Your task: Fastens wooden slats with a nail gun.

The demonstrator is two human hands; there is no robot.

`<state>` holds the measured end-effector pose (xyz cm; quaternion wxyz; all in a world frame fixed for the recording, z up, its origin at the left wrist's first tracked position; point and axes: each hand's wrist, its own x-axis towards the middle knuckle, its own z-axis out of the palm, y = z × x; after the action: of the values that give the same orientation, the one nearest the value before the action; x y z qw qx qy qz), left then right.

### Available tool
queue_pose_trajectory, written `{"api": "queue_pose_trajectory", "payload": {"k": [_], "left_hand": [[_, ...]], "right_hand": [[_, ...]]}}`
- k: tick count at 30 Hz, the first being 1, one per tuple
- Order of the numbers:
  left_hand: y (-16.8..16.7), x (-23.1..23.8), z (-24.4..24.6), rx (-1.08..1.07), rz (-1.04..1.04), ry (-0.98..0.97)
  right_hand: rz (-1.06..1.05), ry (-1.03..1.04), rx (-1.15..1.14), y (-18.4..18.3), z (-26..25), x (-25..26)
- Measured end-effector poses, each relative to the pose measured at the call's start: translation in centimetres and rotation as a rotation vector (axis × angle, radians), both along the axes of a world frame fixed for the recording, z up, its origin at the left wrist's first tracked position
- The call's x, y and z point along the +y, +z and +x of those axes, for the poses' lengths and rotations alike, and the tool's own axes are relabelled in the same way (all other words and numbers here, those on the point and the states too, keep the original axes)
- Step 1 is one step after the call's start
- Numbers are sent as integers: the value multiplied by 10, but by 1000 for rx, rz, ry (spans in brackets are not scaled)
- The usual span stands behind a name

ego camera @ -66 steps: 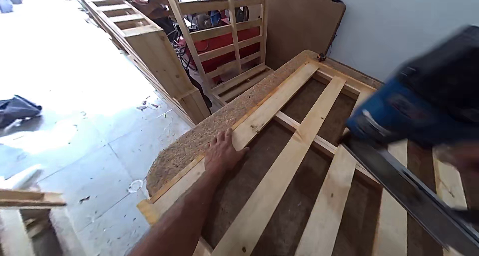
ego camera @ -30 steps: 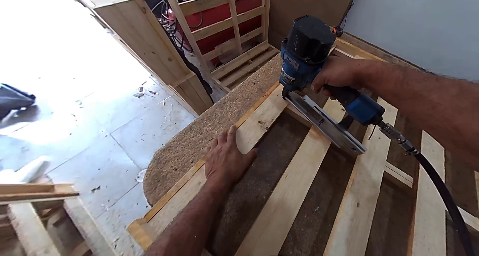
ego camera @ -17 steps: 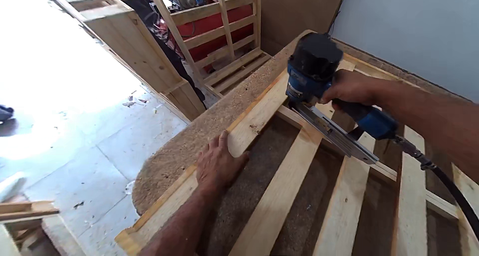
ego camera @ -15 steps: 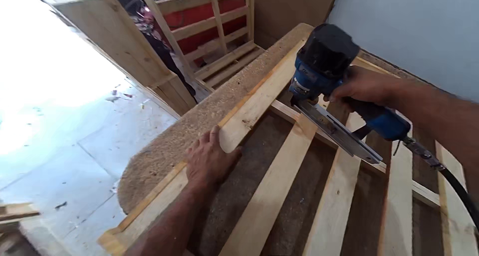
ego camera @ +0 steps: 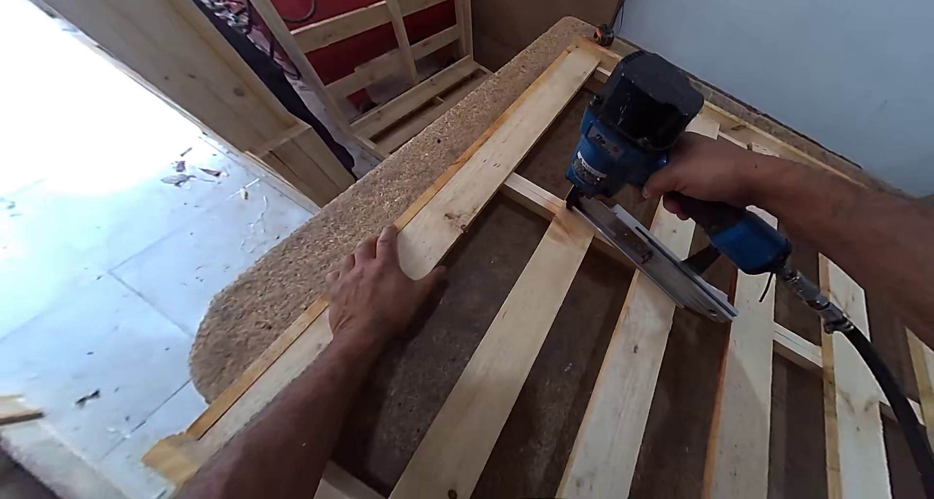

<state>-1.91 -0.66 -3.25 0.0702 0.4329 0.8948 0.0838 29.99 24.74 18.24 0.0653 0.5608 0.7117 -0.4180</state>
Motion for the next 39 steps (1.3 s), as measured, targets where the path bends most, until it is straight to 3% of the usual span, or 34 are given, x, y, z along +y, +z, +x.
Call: {"api": "queue_pose_trajectory", "payload": {"k": [5,23,32,39], "left_hand": [[2,1,-2,4,6,-3],[-2,0,-3,-9,23,-14],[2,0,1,-29,16,-21],[0,1,0,-28,10,-11]], "right_hand": [[-9,12,-103,6,-6,-5],[-11,-63,-42,0,39,-23],[6,-163,130,16,149,-51],[-19,-167,103,2,173,-48]]}}
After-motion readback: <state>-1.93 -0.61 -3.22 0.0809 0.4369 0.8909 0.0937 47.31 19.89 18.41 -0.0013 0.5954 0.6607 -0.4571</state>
